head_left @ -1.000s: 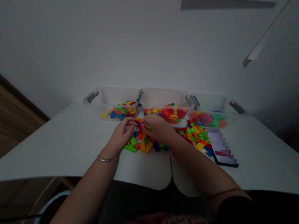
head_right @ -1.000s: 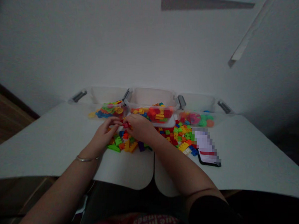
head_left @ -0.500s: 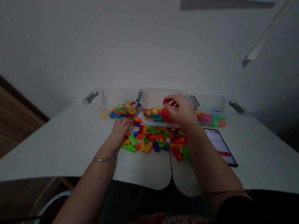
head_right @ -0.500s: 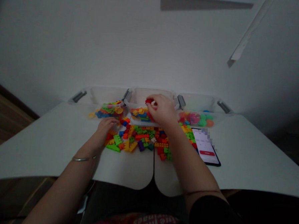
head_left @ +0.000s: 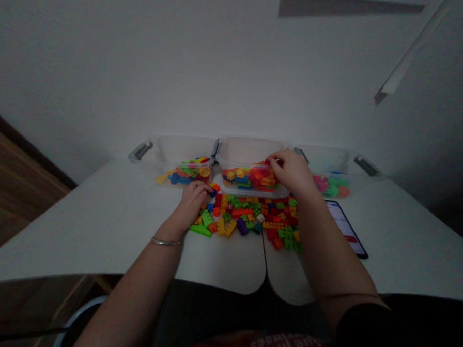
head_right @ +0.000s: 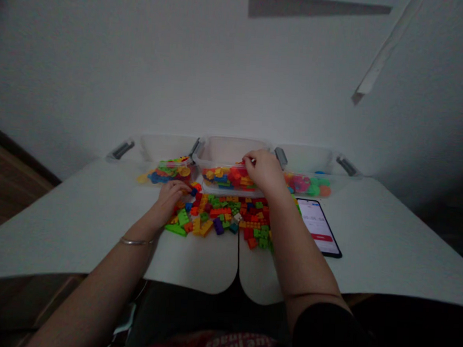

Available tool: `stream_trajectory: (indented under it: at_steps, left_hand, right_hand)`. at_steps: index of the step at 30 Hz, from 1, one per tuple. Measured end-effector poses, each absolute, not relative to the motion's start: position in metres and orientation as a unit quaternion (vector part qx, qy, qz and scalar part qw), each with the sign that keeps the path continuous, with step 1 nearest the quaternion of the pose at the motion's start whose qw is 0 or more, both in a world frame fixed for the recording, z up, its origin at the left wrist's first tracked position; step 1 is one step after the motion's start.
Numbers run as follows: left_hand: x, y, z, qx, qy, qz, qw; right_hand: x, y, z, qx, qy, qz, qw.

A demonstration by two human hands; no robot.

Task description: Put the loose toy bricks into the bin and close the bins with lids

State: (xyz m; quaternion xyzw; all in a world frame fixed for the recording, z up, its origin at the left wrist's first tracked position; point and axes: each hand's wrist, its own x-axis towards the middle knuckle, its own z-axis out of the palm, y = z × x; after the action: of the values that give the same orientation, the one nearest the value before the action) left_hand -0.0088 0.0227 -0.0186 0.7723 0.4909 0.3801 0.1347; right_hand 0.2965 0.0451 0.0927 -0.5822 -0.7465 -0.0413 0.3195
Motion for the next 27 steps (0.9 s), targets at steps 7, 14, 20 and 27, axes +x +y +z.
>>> stream_trajectory:
  at_steps: [7,14,20,27]
  left_hand:
    - [-0.021,0.020,-0.011,0.707,0.623,0.332,0.051]
    - [-0.025,0.020,-0.012,0.682,0.696,0.209,0.083]
    - [-0.024,0.020,-0.018,0.708,0.677,0.194,0.061]
    - [-0.024,0.023,-0.021,0.693,0.678,0.237,0.065]
  right_hand:
    - [0.293,0.043,0.093,-0.597,-0.749,-0.066,0.278]
    - [0.290,0.038,0.094,-0.532,-0.759,-0.053,0.372]
    - [0.276,0.025,0.100,-0.457,-0.794,-0.035,0.399]
    - [0.252,0.013,0.096,-0.365,-0.858,-0.003,0.361]
